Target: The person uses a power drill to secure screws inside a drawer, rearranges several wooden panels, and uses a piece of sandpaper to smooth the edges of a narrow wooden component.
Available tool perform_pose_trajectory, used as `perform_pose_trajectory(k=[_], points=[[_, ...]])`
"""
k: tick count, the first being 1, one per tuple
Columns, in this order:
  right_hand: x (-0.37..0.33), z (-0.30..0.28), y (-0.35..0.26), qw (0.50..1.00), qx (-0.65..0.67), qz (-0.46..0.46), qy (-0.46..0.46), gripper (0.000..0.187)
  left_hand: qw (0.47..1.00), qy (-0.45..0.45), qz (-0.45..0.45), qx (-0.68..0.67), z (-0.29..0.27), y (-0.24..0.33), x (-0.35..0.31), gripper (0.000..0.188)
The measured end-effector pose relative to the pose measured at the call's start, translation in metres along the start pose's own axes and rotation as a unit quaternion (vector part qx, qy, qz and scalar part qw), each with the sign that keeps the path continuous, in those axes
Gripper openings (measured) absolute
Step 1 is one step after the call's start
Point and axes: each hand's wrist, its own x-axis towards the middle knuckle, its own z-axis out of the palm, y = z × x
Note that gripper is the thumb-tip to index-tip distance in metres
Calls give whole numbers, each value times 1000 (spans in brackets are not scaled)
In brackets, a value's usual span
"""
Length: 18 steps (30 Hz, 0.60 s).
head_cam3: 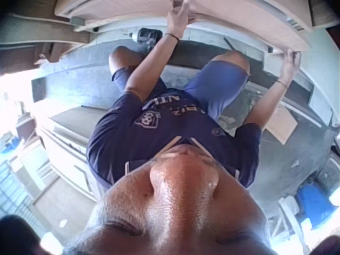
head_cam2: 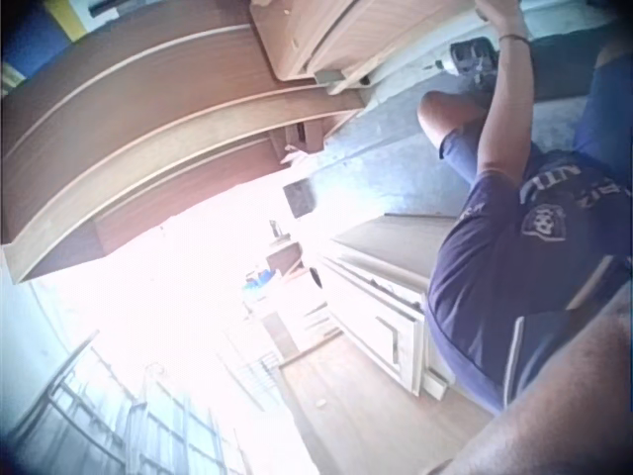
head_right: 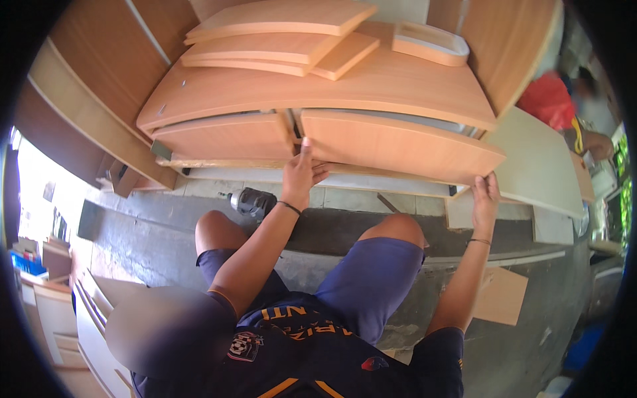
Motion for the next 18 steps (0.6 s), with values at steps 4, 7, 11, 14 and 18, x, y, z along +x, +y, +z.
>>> perform_pose_trajectory(k=[4, 7, 11, 14, 18], points=[[-1, 29, -20, 999, -40, 3, 1, 37, 993, 28, 65, 98, -11, 0, -5, 65], [10, 28, -18, 998, -51, -9, -22, 38, 979, 49, 119, 159, -14, -1, -3, 52], [20, 25, -10, 996, -88, -6, -24, 37, 969, 70, 173, 161, -14, -9, -2, 43], [23, 37, -16, 993, -118, 13, -11, 34, 954, 78, 233, 172, -15, -15, -1, 47], [24, 38, -16, 979, -202, 17, -27, 33, 926, 95, 295, 215, -16, -16, -12, 48]])
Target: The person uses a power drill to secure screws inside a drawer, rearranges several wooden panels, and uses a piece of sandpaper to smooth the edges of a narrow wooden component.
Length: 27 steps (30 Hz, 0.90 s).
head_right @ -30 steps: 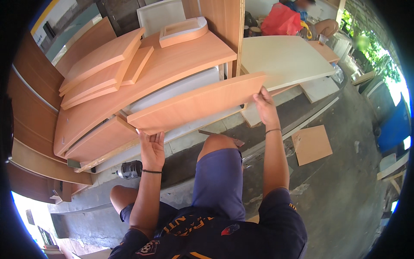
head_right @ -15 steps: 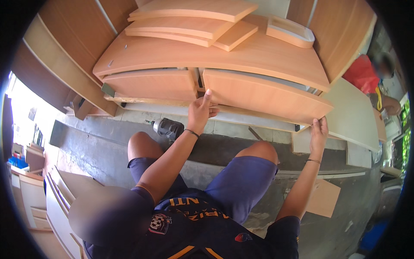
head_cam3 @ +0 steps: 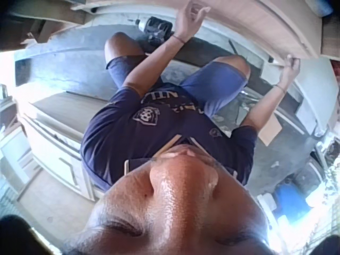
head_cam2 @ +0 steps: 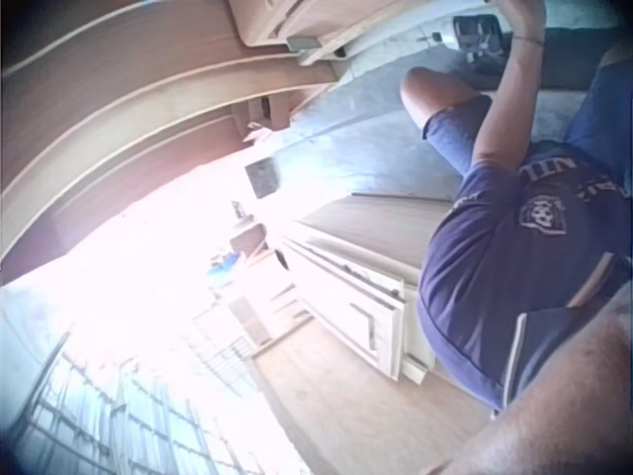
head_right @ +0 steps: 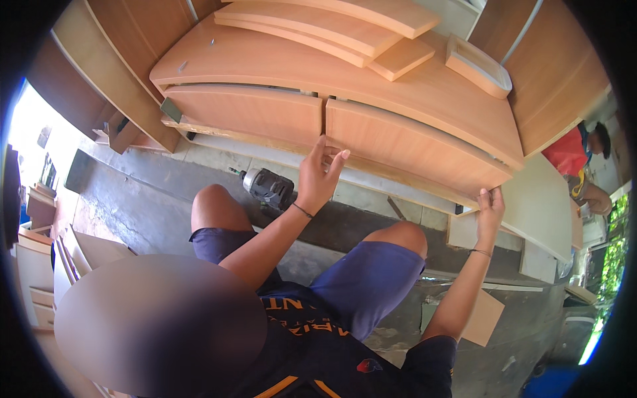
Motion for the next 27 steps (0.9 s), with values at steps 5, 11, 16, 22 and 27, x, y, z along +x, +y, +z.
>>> perform_pose_trajectory(k=[5, 11, 16, 22, 27], points=[[-7, 9, -11, 1000, -17, -2, 23, 34, 995, 16, 68, 65, -14, -4, -4, 51], [-7, 14, -4, 999, -9, -8, 50, 29, 981, 64, 160, 85, -9, -17, -7, 56], [-12, 23, -6, 996, -3, -34, 82, 32, 983, 12, 138, 120, -5, -21, -11, 65], [-16, 40, 1, 990, 30, -70, 118, 35, 977, -25, 143, 154, -9, -23, -17, 74], [-14, 27, 13, 983, 1, -90, 161, 34, 975, 37, 192, 101, -2, -26, -19, 73]])
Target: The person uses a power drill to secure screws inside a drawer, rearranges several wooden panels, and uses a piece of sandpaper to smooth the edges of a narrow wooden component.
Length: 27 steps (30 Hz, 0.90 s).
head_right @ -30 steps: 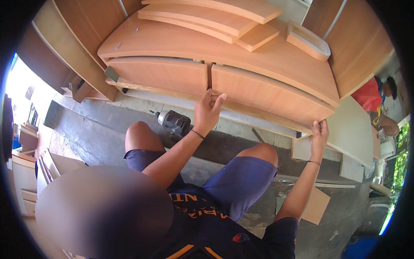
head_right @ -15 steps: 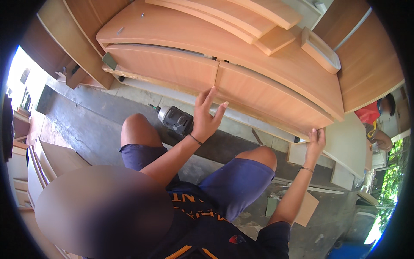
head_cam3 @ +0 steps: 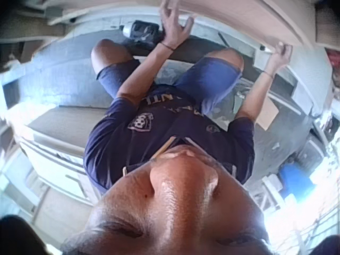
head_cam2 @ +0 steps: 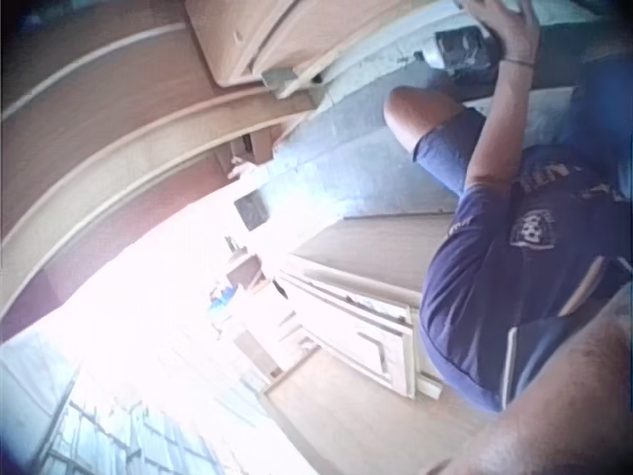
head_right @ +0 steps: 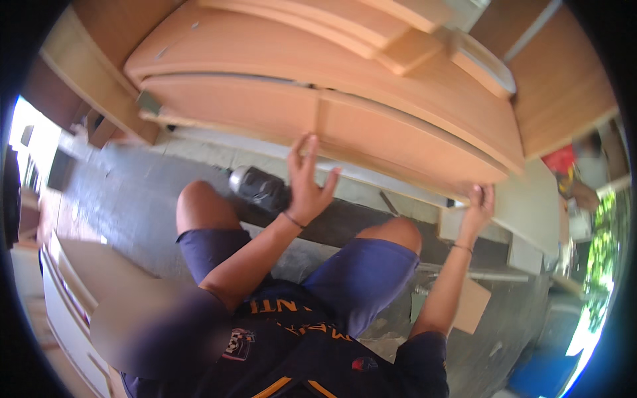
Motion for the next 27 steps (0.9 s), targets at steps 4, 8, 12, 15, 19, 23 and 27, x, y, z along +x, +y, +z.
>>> perform_pose_trajectory(k=[4, 8, 12, 15, 19, 23, 27], points=[[1, 6, -1, 998, -66, -12, 2, 33, 999, -33, -11, -1, -4, -5, -6, 68], [3, 17, -6, 999, 27, 35, -1, 35, 998, -66, -15, 7, -6, 2, -5, 71], [0, 7, -7, 997, 65, 44, 19, 33, 997, -79, 3, 12, 2, 7, -7, 72], [2, 2, 4, 998, 15, 51, 28, 32, 994, -102, 35, 25, 1, 18, -10, 73], [3, 9, 5, 999, 26, 43, 16, 32, 974, -158, 158, 39, 6, 39, 7, 68], [-2, 11, -5, 999, 13, 42, 18, 31, 944, -215, 236, 80, 14, 65, 54, 64], [-4, 12, -12, 998, 46, 49, 21, 27, 930, -238, 253, 115, 27, 86, 77, 65]])
